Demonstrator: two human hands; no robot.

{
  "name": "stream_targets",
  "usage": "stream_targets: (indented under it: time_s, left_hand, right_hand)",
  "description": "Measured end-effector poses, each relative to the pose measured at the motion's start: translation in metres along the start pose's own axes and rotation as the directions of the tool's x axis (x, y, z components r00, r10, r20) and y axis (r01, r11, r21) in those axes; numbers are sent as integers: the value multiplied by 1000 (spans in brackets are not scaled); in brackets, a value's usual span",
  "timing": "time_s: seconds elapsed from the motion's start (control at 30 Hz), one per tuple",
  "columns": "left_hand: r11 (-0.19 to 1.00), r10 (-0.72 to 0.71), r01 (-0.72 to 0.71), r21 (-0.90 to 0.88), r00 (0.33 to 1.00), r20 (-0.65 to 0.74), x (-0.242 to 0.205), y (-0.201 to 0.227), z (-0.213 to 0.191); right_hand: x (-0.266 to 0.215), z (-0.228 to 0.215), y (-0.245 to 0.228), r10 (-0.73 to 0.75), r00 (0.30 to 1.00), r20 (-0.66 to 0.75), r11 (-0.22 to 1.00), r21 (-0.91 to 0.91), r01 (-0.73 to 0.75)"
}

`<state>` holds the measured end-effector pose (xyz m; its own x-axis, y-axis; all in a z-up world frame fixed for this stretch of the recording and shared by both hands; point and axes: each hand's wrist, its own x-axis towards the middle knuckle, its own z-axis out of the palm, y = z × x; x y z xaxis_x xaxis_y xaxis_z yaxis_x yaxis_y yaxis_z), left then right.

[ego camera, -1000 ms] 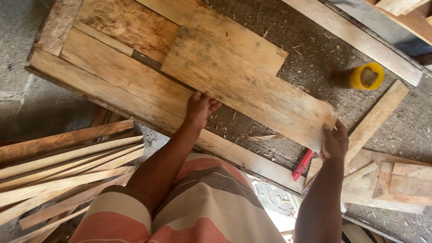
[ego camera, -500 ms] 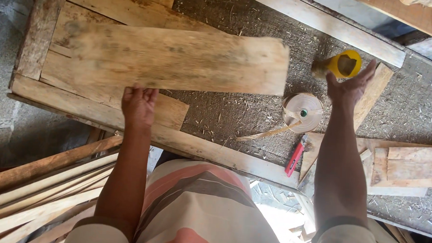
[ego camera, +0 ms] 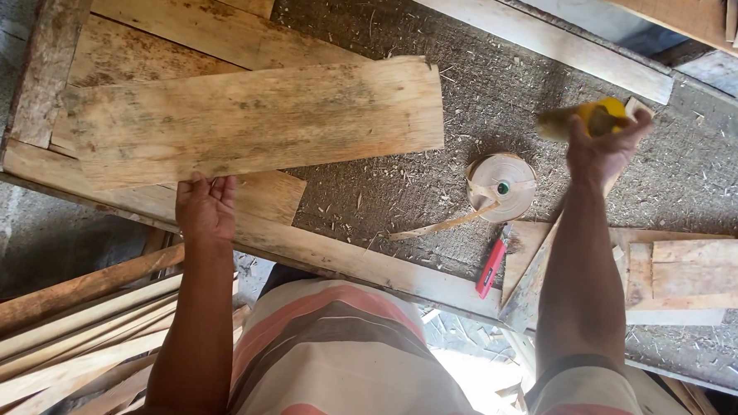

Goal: Arranging and trimming thin wood planks on a flat surface.

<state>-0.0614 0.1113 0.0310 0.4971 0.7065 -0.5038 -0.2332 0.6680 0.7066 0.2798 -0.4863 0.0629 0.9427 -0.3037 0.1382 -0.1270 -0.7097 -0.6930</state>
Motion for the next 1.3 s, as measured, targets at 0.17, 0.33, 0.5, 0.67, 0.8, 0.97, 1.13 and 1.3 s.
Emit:
stream_targets:
  time_s: [0.17,0.33,0.5,0.67,0.8,0.97,1.13,1.3]
  left_hand:
    - [996,-18,22,82,999,-49,-21,-16,14]
    - [984,-97,106,142,993,-72,-61,-39,53]
    - [965,-141,142,220,990,-21,-81,-74,67]
    - [962,-184,156,224,977,106,-83,-113,66]
    - [944,-194,172,282,979,54,-93,-126,83]
    - [925,-228,180,334,967,111,-94,-130,110]
    - [886,-261,200,419,961,93,-72,-129,154]
    - [887,-294,180,425,931,218,2,-161,183]
  right_hand:
    - [-1,-60,43,240,946,-219,970,10,-244]
    - [10,-100,150,309,891,-334,944,-8,-330]
    - [21,-120,234,249,889,-384,924,-182,-337]
    - [27,-124,272,196,899,-391,920,-245,-307]
    - [22,-133,252,252,910,-328,905,-255,-342]
    - [22,-141,247,260,927,-270,867,-357,-347]
    - [-8,-139,210,-94,909,-406,732,-647,-213]
    - [-51,-105,121,-304,887,-348,858,-504,96]
